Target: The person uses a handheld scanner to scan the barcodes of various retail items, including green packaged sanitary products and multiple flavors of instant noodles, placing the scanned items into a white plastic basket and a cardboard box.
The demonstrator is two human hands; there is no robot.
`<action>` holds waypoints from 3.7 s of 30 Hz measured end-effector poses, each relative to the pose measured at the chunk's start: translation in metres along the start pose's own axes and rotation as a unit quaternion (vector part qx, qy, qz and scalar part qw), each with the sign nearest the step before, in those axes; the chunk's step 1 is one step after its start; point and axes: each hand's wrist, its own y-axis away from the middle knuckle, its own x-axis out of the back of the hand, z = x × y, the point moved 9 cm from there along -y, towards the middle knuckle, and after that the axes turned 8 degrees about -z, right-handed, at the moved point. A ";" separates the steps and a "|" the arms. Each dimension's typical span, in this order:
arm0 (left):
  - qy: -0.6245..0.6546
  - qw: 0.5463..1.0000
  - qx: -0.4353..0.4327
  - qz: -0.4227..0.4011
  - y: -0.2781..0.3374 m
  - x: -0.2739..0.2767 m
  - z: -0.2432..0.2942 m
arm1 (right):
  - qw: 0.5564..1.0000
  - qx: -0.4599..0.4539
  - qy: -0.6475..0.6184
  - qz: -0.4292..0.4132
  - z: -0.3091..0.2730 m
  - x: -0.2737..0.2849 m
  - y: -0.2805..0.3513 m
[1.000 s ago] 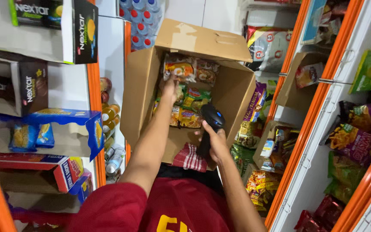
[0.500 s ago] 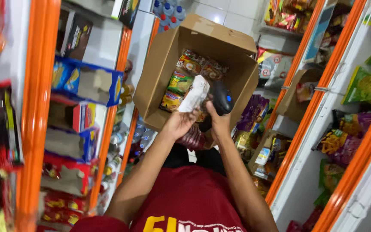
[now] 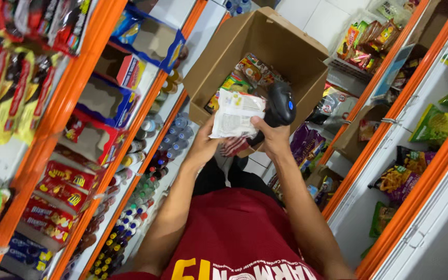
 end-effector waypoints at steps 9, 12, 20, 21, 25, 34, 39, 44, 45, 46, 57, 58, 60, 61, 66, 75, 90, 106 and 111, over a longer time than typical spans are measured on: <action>0.117 0.990 -0.009 0.073 0.081 0.036 0.028 | 0.992 -0.035 0.101 -0.074 0.019 -0.044 0.037; 0.143 0.983 -0.038 0.107 0.114 0.056 0.027 | 0.992 -0.053 0.048 -0.108 0.027 -0.068 0.052; 0.218 0.963 -0.078 0.141 0.192 0.084 0.030 | 0.971 -0.038 0.140 -0.190 0.041 -0.134 0.101; 0.222 0.959 -0.088 0.151 0.204 0.089 0.033 | 0.969 -0.043 0.140 -0.201 0.046 -0.139 0.105; 0.228 0.944 -0.119 0.209 0.253 0.103 0.037 | 0.959 -0.078 0.159 -0.221 0.068 -0.157 0.116; 0.225 0.891 -0.201 0.341 0.353 0.111 0.040 | 0.894 -0.123 0.151 -0.404 0.096 -0.251 0.149; 0.189 0.847 -0.259 0.425 0.400 0.106 0.033 | 0.834 -0.125 0.184 -0.505 0.108 -0.293 0.170; 0.242 0.757 -0.315 0.518 0.451 0.104 0.010 | 0.778 -0.260 0.107 -0.562 0.126 -0.321 0.207; 0.253 0.729 -0.355 0.528 0.465 0.103 0.009 | 0.766 -0.267 0.108 -0.574 0.127 -0.326 0.217; 0.251 0.717 -0.361 0.541 0.477 0.101 0.007 | 0.739 -0.226 0.188 -0.607 0.127 -0.329 0.229; 0.200 0.606 -0.433 0.637 0.576 0.100 0.012 | 0.489 -0.094 0.281 -0.821 0.127 -0.379 0.379; 0.199 0.603 -0.435 0.638 0.581 0.101 0.013 | 0.483 -0.092 0.294 -0.820 0.130 -0.382 0.384; 0.198 0.599 -0.440 0.639 0.591 0.106 0.014 | 0.474 -0.085 0.307 -0.821 0.134 -0.391 0.394; 0.196 0.597 -0.443 0.639 0.596 0.110 0.015 | 0.474 -0.075 0.306 -0.822 0.135 -0.398 0.399; 0.212 0.581 -0.449 0.645 0.628 0.130 0.012 | 0.467 -0.085 0.340 -0.812 0.156 -0.423 0.419; 0.093 0.518 -0.470 0.708 0.707 0.136 0.048 | 0.537 -0.078 0.274 -0.794 0.172 -0.516 0.469; -0.443 0.314 -0.232 0.807 0.829 0.141 0.148 | 0.591 -0.212 0.052 -0.776 0.215 -0.678 0.634; -0.062 0.310 -0.531 0.786 0.980 0.306 0.125 | 0.545 -0.298 0.140 -0.771 0.295 -0.782 0.682; -0.063 0.280 -0.513 0.809 1.017 0.352 0.137 | 0.532 -0.287 0.152 -0.782 0.320 -0.780 0.684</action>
